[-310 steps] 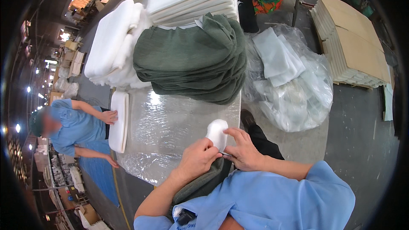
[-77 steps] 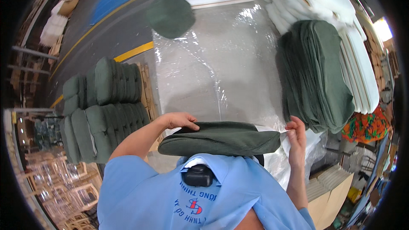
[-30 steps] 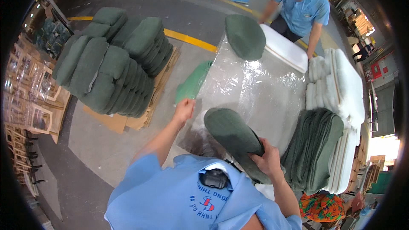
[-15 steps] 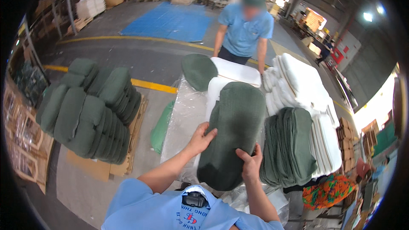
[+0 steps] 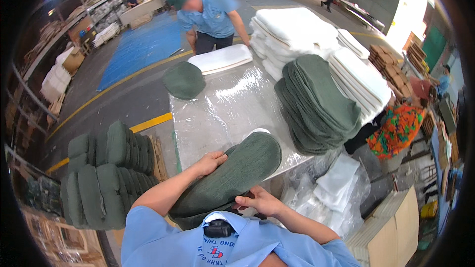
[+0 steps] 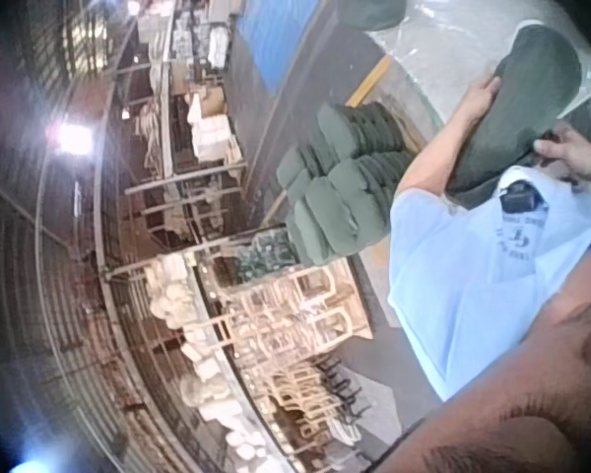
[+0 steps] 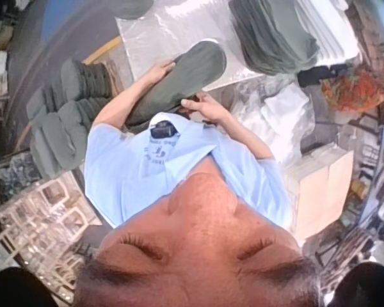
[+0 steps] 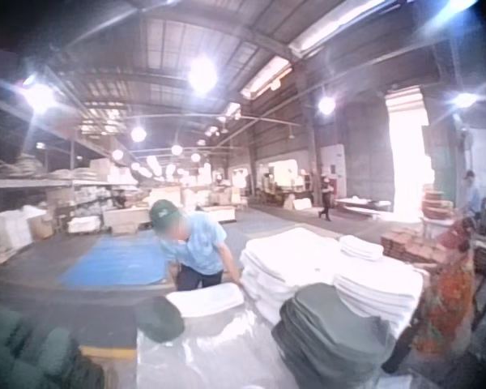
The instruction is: The person inserts white foam inserts into green fabric covers and stacks the finished cushions on a pallet. The person handles the foam and covers by hand, repeatedly inserting the foam into the covers and placing the completed items on a growing stack.
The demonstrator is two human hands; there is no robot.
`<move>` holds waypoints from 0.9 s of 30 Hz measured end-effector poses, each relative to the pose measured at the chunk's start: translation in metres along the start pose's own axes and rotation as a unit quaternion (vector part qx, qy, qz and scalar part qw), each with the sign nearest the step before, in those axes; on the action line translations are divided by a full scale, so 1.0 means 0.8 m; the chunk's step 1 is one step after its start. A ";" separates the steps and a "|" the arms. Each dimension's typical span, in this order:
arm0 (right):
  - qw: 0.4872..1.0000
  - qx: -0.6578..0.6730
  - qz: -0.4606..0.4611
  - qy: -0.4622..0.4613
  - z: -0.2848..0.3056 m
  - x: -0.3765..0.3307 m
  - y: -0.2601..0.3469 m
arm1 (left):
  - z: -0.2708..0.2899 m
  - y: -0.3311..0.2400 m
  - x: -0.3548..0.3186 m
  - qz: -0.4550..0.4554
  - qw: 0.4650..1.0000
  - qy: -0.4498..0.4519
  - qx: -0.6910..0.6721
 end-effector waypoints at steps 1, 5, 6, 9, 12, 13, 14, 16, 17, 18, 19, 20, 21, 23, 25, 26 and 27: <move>1.000 0.006 -0.015 -0.003 0.001 0.004 -0.012 | 0.000 0.002 -0.001 0.011 1.000 0.017 0.000; 1.000 0.017 -0.020 -0.007 -0.012 0.026 -0.027 | 0.019 0.015 0.010 0.023 0.998 0.060 0.025; 1.000 0.018 -0.018 -0.015 -0.018 0.035 -0.027 | 0.029 0.024 0.016 0.022 0.996 0.077 0.028; 0.999 0.009 -0.013 -0.045 -0.042 0.068 -0.029 | 0.061 0.046 0.034 0.005 0.988 0.133 0.080; 0.996 -0.035 -0.020 -0.075 -0.071 0.099 -0.030 | 0.083 0.060 0.051 -0.028 0.966 0.206 0.156; 0.995 -0.036 -0.006 -0.098 -0.081 0.109 -0.035 | 0.088 0.068 0.050 -0.035 0.954 0.234 0.182; 0.992 -0.036 0.008 -0.121 -0.091 0.118 -0.042 | 0.092 0.075 0.051 -0.045 0.939 0.259 0.220; 0.987 -0.031 0.024 -0.156 -0.113 0.133 -0.054 | 0.090 0.079 0.048 -0.068 0.901 0.313 0.293; 0.985 -0.025 0.025 -0.167 -0.123 0.137 -0.060 | 0.092 0.088 0.042 -0.035 0.902 0.334 0.270; 0.983 -0.023 0.028 -0.180 -0.131 0.139 -0.064 | 0.091 0.093 0.035 -0.004 0.902 0.354 0.247; 0.976 -0.064 0.022 -0.207 -0.133 0.137 -0.070 | 0.091 0.104 0.033 0.027 0.902 0.369 0.224; 0.967 -0.106 0.014 -0.232 -0.132 0.133 -0.075 | 0.090 0.110 0.033 0.021 0.895 0.383 0.228; 0.956 -0.151 0.007 -0.251 -0.130 0.128 -0.078 | 0.094 0.126 0.036 0.015 0.890 0.391 0.232; 0.957 -0.143 -0.088 -0.238 -0.115 0.110 -0.111 | 0.097 0.153 0.041 0.004 0.883 0.400 0.244; 0.928 -0.175 -0.161 -0.287 -0.075 0.071 -0.135 | 0.094 0.175 0.044 -0.006 0.880 0.397 0.258; 0.899 -0.211 -0.184 -0.338 -0.050 0.049 -0.137 | 0.091 0.171 0.049 -0.077 0.872 0.382 0.296; 0.886 -0.131 -0.184 -0.405 -0.026 0.029 -0.128 | 0.092 0.167 0.051 -0.145 0.859 0.360 0.333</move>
Point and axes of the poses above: each hand's wrist, its own x-axis towards the middle knuckle, its own z-axis out of the back of the hand, y = z × x, the point moved 9 cm from there along x, towards the middle knuckle, and after that the axes turned 6 degrees about -z, right-handed, at the moved point
